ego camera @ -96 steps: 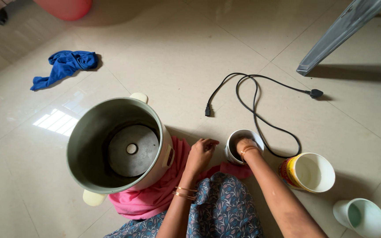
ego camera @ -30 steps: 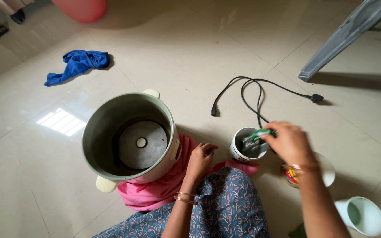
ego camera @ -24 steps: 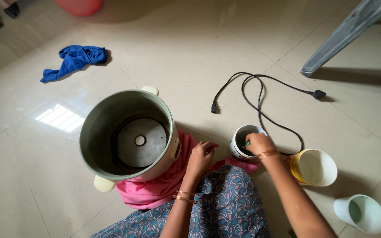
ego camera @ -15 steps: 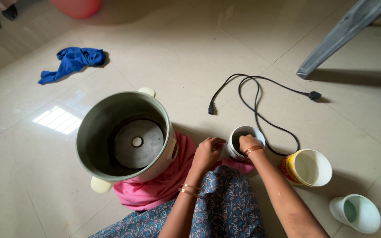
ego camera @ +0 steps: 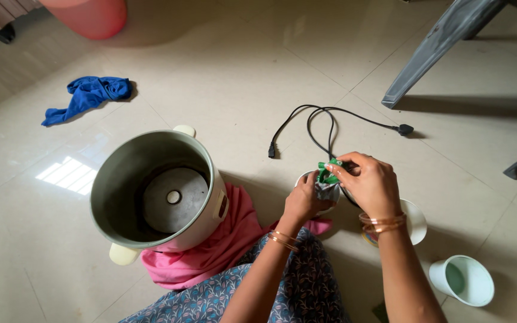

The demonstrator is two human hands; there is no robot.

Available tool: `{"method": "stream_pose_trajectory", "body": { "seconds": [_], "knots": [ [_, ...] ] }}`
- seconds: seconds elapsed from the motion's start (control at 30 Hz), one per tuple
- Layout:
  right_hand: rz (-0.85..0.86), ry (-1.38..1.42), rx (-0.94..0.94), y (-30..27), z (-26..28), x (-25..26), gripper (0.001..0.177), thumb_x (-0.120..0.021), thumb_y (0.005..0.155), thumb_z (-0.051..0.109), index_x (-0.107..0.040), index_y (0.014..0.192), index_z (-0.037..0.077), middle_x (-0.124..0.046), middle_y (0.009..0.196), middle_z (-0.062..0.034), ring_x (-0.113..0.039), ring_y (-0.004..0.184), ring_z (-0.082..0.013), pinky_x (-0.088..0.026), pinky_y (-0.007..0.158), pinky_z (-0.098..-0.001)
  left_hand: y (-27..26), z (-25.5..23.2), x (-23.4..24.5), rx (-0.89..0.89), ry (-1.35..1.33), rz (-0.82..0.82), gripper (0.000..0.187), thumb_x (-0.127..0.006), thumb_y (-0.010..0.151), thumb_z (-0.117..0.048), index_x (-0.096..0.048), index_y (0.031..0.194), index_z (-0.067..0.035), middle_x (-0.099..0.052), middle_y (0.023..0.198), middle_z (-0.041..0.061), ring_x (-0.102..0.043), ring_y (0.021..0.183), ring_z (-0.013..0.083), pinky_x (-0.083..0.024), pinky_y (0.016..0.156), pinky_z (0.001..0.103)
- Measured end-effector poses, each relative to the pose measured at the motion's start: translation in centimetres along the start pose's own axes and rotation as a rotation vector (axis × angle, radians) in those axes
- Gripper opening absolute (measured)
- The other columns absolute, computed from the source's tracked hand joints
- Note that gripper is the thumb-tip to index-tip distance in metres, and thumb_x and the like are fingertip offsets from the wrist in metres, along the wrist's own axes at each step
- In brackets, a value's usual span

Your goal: The person sits on the floor and cleans the inside of a white appliance pot using a patterned cloth. They repeatedly dip the cloth into a small white cup of water, wring it out, and wipe the interior surfaces of the pot.

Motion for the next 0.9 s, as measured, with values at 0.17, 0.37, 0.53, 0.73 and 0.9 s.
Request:
{"method": "stream_pose_trajectory", "body": {
  "seconds": [0.17, 0.37, 0.53, 0.73, 0.9],
  "knots": [
    [-0.008, 0.628, -0.054, -0.4, -3.5, -0.1, 0.02, -0.075, 0.091, 0.01, -0.071, 0.105, -0.003, -0.076, 0.087, -0.0068, -0.072, 0.074, -0.0099, -0.061, 0.064, -0.0242, 0.7, 0.2, -0.6, 0.075, -0.008, -0.061, 0.047, -0.082, 0.077, -0.036, -0.071, 0.116, -0.012, -0.066, 0.116, 0.018, -0.068, 0.098, 0.0416, -0.055, 0.082, 0.05],
    [0.035, 0.534, -0.231, -0.4, -11.6, -4.0, 0.026, -0.073, 0.092, 0.014, -0.066, 0.112, 0.0, -0.077, 0.093, -0.0081, -0.074, 0.075, -0.0142, -0.062, 0.062, -0.028, 1.5, 2.9, -0.2, 0.094, -0.058, -0.151, 0.031, -0.066, 0.078, -0.011, -0.073, 0.108, -0.006, -0.071, 0.105, 0.018, -0.068, 0.093, 0.0434, -0.055, 0.082, 0.049],
    [0.325, -0.196, -0.289, -1.8, -14.3, -8.6, 0.044, -0.078, 0.09, 0.031, -0.067, 0.13, 0.017, -0.074, 0.108, -0.0132, -0.074, 0.09, -0.0281, -0.059, 0.08, -0.0413, 1.5, 1.6, 1.3, 0.134, -0.065, -0.118, 0.032, -0.07, 0.077, -0.012, -0.073, 0.108, -0.005, -0.071, 0.102, 0.023, -0.068, 0.094, 0.0441, -0.055, 0.081, 0.049],
    [0.088, -0.074, 0.258, -1.8, -14.1, -11.4, 0.084, -0.091, 0.062, 0.025, -0.056, 0.136, 0.006, -0.06, 0.133, -0.0187, -0.062, 0.115, -0.0387, -0.053, 0.094, -0.047, 2.0, 0.5, 1.8, 0.216, -0.093, -0.057, 0.036, -0.069, 0.074, -0.013, -0.073, 0.11, -0.006, -0.073, 0.099, 0.024, -0.07, 0.095, 0.0428, -0.056, 0.082, 0.047],
    [0.189, 0.025, 0.11, -0.8, -15.2, -15.2, 0.061, -0.092, 0.071, 0.026, -0.059, 0.119, 0.008, -0.073, 0.107, -0.0183, -0.069, 0.103, -0.0357, -0.055, 0.093, -0.0442, 2.9, 1.9, 0.3, 0.259, -0.21, -0.024, 0.036, -0.07, 0.076, -0.011, -0.072, 0.111, -0.002, -0.075, 0.096, 0.022, -0.074, 0.089, 0.0352, -0.058, 0.08, 0.042]
  ]
}}
Point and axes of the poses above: each hand's wrist, its own y-axis towards the middle knuckle, its own x-axis out of the back of the hand, z = x × y, the point moved 6 cm from there along y, towards the middle knuckle
